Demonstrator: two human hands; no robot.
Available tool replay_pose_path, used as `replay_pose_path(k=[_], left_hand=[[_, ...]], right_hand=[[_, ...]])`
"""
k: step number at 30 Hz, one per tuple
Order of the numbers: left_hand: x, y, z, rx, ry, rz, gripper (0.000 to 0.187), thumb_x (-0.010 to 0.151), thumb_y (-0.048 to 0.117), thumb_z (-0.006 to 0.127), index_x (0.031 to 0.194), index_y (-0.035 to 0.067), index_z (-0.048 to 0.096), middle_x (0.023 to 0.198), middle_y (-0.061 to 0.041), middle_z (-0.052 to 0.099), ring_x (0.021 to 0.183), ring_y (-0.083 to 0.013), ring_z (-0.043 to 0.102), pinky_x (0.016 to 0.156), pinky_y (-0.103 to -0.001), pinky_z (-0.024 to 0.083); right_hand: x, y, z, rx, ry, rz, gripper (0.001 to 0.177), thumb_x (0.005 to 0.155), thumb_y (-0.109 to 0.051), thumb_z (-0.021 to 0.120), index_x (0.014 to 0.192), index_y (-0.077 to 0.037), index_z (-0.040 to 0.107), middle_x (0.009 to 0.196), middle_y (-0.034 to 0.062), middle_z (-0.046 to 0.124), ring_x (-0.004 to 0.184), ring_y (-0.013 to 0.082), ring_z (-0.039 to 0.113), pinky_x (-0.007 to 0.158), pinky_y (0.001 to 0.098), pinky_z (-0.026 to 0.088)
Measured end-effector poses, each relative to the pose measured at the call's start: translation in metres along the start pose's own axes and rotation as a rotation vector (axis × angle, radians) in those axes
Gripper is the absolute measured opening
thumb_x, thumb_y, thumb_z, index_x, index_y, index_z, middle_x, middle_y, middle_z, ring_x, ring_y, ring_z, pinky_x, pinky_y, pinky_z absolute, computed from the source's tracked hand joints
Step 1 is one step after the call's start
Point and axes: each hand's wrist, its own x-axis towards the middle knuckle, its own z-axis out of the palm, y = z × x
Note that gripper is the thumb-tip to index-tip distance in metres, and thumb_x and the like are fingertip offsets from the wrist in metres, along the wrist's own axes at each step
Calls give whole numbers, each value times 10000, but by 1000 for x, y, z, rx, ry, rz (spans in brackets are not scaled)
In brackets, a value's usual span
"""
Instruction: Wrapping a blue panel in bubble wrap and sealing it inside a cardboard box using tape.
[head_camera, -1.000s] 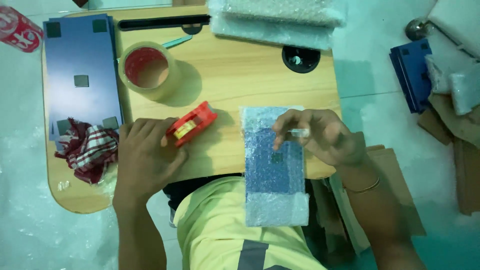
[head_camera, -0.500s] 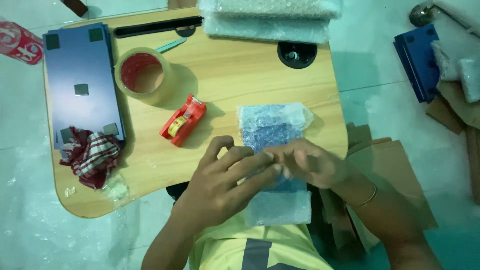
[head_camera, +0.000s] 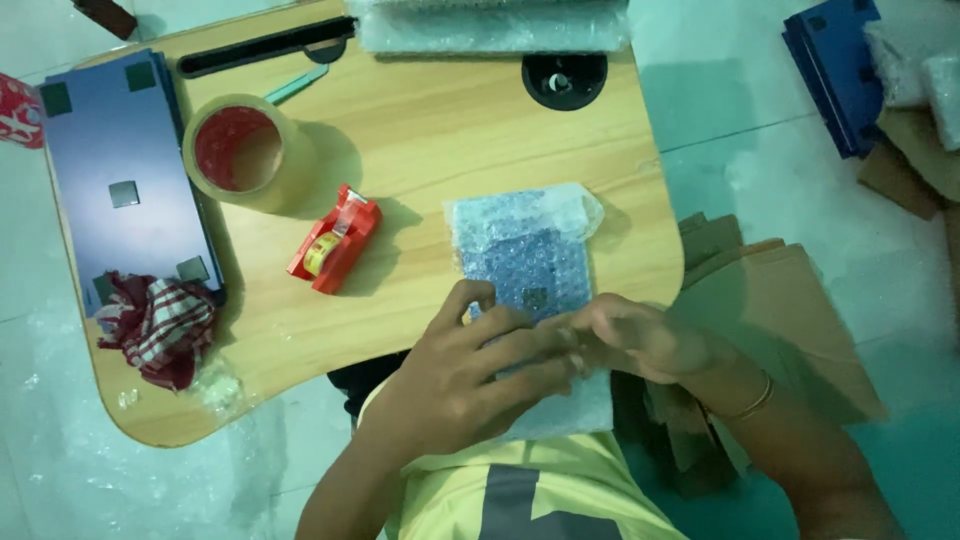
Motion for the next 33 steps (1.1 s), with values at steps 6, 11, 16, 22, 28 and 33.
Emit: replay_pose_path(k=[6,11,16,22,28,33], left_hand=[[3,0,-3,-116,46,15,242,820,52,778,1045,112,716,1136,-37,707,1015,-245,640,1027,-525,419],[-2,-5,1,-293,-22,0,101,859,58,700,944,100,666,1076,-46,690,989,-237,615,1090,-546,401],[4,13,-19,-300,55,88,39,905,93,678,939,77,664,1077,-96,731,980,-274,674,1060,-581,444],[33,0,-26,-23,456,-182,197,729,-107,720,766,7,564,938,-129,713,768,-237,576,724,-340,485],[65,-59,5,185,460,-166,126,838,-61,634,933,18,660,771,-101,647,673,-295,651,650,-410,540],[81,-73,22,257,364,-99,131,809,-67,661,861,46,619,717,-53,600,698,-270,675,691,-421,553]], right_hand=[[-8,7,-12,165,19,-6,490,1065,-348,543,1071,111,713,1289,205,634,971,241,613,941,393,510],[-17,7,-19,308,26,51,567,1050,-413,526,1072,129,694,1064,272,720,963,292,669,915,391,529],[-18,-3,-16,303,232,168,608,1073,-372,407,890,118,717,774,231,731,637,270,697,639,346,583],[-13,-45,-14,-1315,707,-360,309,749,-194,835,965,-73,651,870,40,682,740,171,608,761,333,479],[27,-51,-50,-1674,540,-711,684,762,-356,949,1272,4,669,1286,199,656,1266,455,611,1097,608,448],[24,-41,-56,-1735,500,-721,364,852,-321,891,1039,-35,764,1145,139,738,1106,354,708,1039,577,480]])
